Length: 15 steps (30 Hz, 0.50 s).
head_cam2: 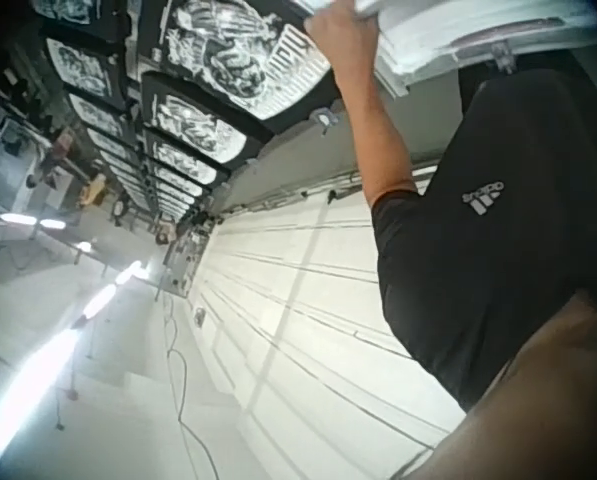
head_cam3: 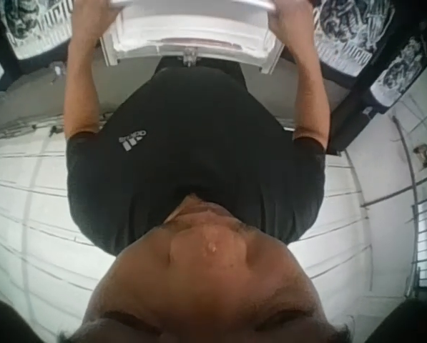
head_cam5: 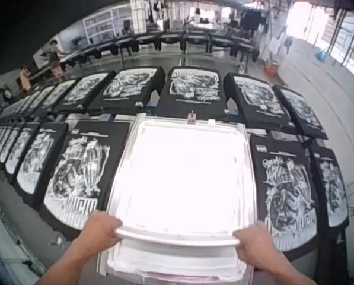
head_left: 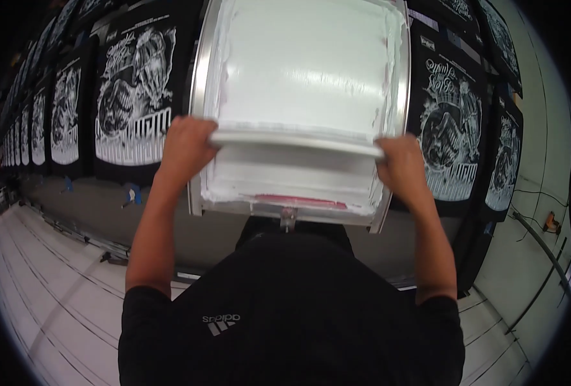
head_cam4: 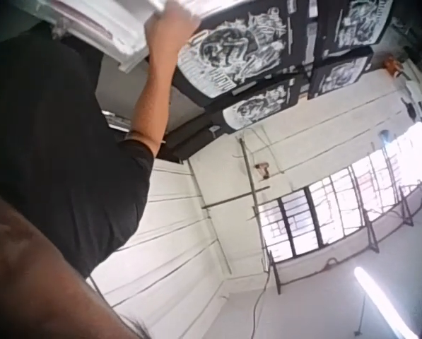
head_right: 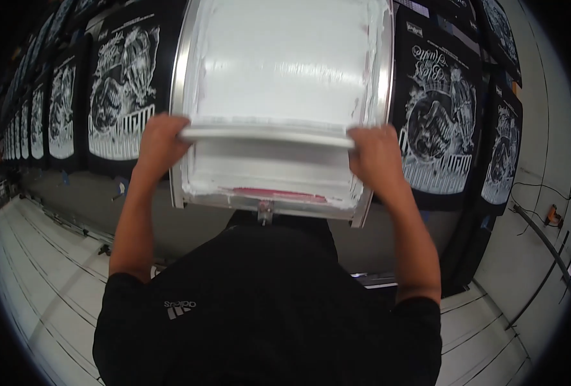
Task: Applying white ink to black t-shirts using a screen printing frame and squeegee across multiple pallets.
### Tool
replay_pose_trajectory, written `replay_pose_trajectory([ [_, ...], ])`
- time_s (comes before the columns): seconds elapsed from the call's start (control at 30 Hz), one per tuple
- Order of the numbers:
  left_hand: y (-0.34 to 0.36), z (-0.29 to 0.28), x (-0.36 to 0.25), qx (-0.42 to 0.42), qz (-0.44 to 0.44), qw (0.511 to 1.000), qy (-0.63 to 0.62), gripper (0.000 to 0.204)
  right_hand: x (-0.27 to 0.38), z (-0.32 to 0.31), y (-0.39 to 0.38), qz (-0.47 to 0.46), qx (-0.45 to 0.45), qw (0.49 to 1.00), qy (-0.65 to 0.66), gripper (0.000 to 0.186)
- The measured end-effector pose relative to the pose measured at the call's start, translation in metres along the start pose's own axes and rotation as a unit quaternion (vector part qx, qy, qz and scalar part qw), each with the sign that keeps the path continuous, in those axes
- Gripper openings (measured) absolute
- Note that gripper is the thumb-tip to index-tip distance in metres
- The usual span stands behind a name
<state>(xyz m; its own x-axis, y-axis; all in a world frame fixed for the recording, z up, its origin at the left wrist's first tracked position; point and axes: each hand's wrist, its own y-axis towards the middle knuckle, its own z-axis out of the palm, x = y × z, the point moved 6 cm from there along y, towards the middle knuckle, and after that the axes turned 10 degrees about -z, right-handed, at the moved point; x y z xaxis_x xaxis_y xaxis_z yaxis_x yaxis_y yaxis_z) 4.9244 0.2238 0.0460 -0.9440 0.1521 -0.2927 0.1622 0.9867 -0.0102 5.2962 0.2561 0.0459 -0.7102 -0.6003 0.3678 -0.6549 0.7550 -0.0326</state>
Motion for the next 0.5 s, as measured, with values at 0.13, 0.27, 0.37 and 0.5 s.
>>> replay_pose_trajectory([
  [0.13,-0.101,-0.010,-0.030,0.028,-0.016,0.999,-0.027,0.032,0.075,0.004,-0.080,0.002,0.000,1.000,0.009,0.036],
  [0.27,-0.130,0.020,-0.033,0.023,-0.037,0.998,-0.048,0.031,0.084,0.038,-0.106,0.069,0.041,0.996,0.025,0.037],
  [0.37,-0.129,0.024,-0.031,0.035,-0.037,0.997,-0.054,0.031,0.074,0.046,-0.102,0.089,0.100,0.990,0.031,0.037],
  [0.5,-0.159,0.032,-0.038,-0.036,-0.019,0.998,-0.045,0.032,0.085,0.059,-0.123,0.076,0.033,0.997,0.008,0.041],
])
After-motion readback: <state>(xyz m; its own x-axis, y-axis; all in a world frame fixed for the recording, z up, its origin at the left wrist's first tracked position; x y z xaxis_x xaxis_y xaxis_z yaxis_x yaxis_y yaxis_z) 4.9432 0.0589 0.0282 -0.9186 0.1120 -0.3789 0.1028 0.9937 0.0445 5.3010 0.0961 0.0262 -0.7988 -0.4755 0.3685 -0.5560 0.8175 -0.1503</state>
